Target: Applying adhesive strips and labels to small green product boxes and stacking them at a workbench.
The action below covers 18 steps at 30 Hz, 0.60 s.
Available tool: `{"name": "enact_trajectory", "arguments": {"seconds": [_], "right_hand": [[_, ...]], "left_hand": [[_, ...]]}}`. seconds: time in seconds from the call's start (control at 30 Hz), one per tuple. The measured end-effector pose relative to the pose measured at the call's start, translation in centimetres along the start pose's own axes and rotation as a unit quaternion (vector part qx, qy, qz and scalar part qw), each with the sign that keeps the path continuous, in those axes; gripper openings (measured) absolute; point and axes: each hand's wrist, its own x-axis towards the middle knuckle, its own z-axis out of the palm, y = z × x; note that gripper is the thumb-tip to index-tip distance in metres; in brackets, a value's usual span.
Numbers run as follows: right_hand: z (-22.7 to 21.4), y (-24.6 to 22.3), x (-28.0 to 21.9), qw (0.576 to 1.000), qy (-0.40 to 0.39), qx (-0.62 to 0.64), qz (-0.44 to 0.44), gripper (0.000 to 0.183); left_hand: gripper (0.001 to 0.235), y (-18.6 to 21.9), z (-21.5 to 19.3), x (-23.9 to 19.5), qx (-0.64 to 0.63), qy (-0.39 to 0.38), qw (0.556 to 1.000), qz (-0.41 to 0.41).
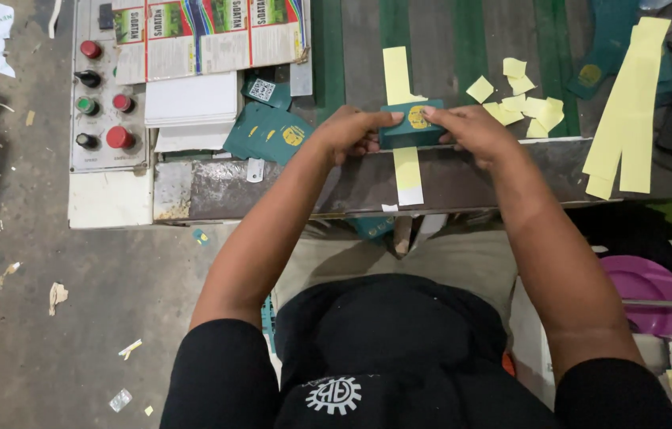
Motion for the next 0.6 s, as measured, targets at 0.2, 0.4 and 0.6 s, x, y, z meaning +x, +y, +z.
{"name": "enact_trajectory", "arguments": {"seconds": [0.2, 0.4, 0.6], "right_hand": [[-0.1, 1.3, 1.8, 0.999, 0.005, -0.040, 0.023, 0.073], [-0.1, 1.1, 1.7, 0.999, -0.013, -0.034, 0.014, 0.075], [0.2, 0.8, 1.4, 0.999, -0.002, -0.045, 0.029, 0.074]], "left_hand": [[0.047, -0.2, -0.2, 1.1, -0.001, 0.018, 1.000, -0.008], [0.049, -0.7, -0.2, 2.0, 0.017, 0.012, 1.000, -0.005], [0.049, -0.4, 0.0, 1.4, 0.056, 0.026, 0.998, 0.001]]}}
